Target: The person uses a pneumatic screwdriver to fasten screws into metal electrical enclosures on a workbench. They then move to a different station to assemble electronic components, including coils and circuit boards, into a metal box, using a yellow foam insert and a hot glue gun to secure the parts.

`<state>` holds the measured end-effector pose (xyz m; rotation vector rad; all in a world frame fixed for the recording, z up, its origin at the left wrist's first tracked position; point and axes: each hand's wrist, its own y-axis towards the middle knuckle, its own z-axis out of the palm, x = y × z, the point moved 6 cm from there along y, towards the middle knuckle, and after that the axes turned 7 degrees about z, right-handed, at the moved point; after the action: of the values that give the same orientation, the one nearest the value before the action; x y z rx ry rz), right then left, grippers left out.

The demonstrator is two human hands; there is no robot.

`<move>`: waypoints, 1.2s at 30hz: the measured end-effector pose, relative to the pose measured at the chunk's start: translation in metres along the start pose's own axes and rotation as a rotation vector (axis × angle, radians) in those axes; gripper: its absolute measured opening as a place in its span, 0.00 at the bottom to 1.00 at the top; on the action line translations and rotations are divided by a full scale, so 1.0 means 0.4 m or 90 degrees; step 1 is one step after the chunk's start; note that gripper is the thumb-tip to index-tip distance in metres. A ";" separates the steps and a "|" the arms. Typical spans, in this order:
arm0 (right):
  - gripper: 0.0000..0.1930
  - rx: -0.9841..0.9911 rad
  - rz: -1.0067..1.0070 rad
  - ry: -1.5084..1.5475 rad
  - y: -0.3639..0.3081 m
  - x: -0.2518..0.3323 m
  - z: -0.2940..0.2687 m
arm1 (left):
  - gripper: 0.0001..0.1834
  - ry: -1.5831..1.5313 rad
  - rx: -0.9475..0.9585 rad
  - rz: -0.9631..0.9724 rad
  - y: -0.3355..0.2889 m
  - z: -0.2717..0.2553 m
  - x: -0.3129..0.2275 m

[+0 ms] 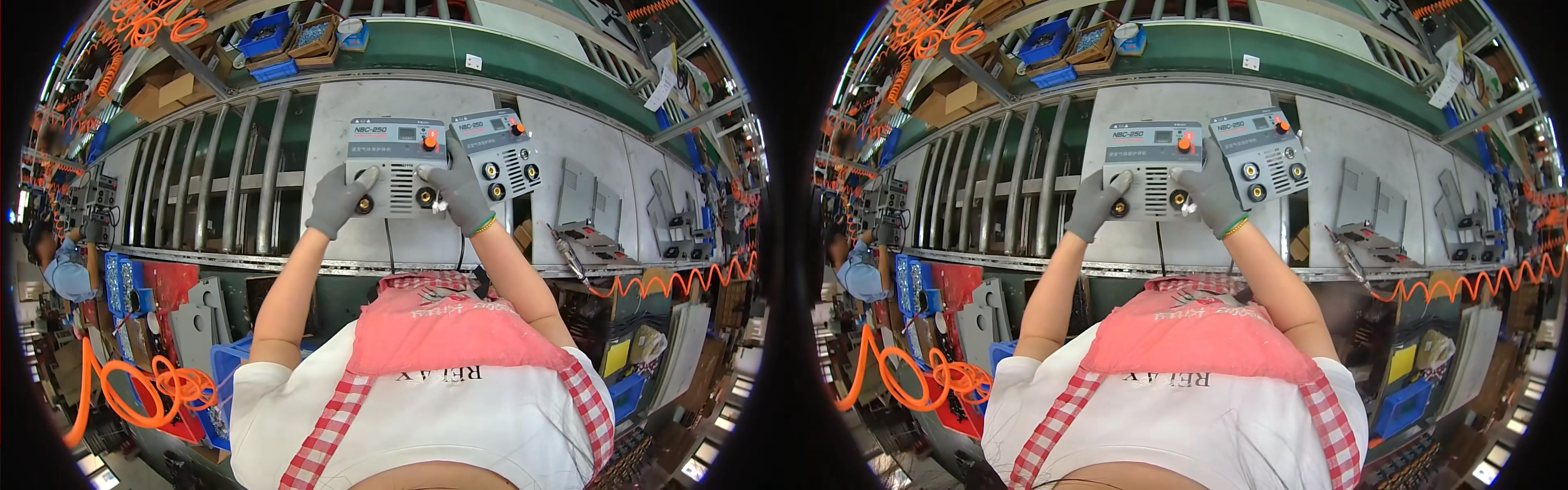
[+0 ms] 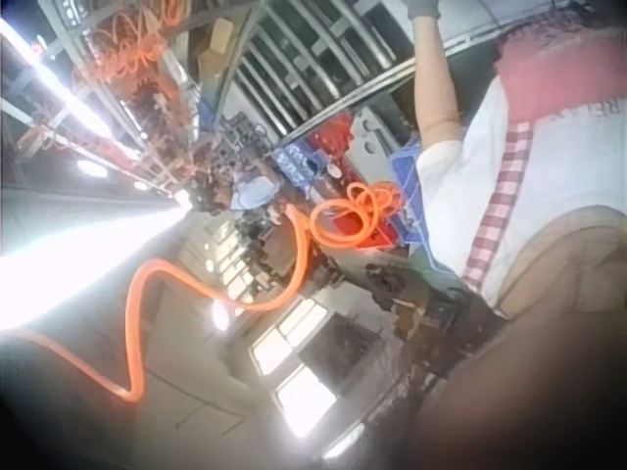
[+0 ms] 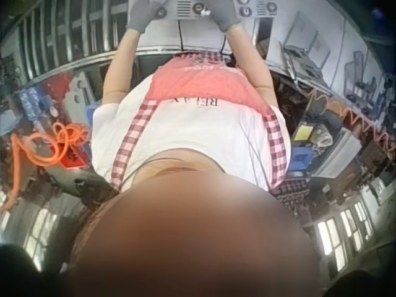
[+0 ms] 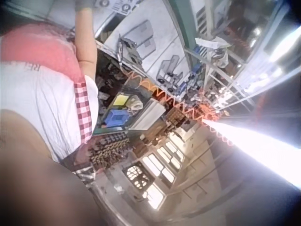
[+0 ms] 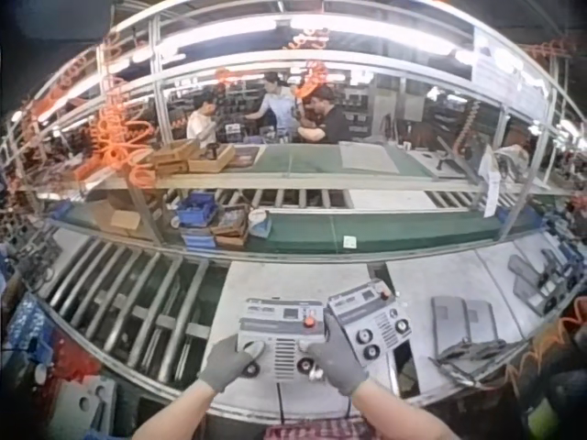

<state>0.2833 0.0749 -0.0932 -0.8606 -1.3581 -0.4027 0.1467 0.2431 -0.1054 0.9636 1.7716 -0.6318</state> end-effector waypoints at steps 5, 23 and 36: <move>0.37 -0.131 -0.076 -0.262 0.031 -0.010 0.012 | 0.26 0.058 -0.125 -0.006 -0.011 0.027 -0.010; 0.33 -0.172 -0.107 -0.317 0.077 0.011 0.086 | 0.23 -0.437 -0.108 0.055 0.010 0.016 0.162; 0.15 -0.037 -0.118 -0.327 -0.355 -0.291 -0.274 | 0.15 -0.463 -0.458 0.111 -0.131 0.142 0.067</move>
<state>0.2339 -0.1223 -0.1591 -0.9268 -1.9181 -0.3790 0.1265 0.1794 -0.1523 0.3084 1.0980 -0.1522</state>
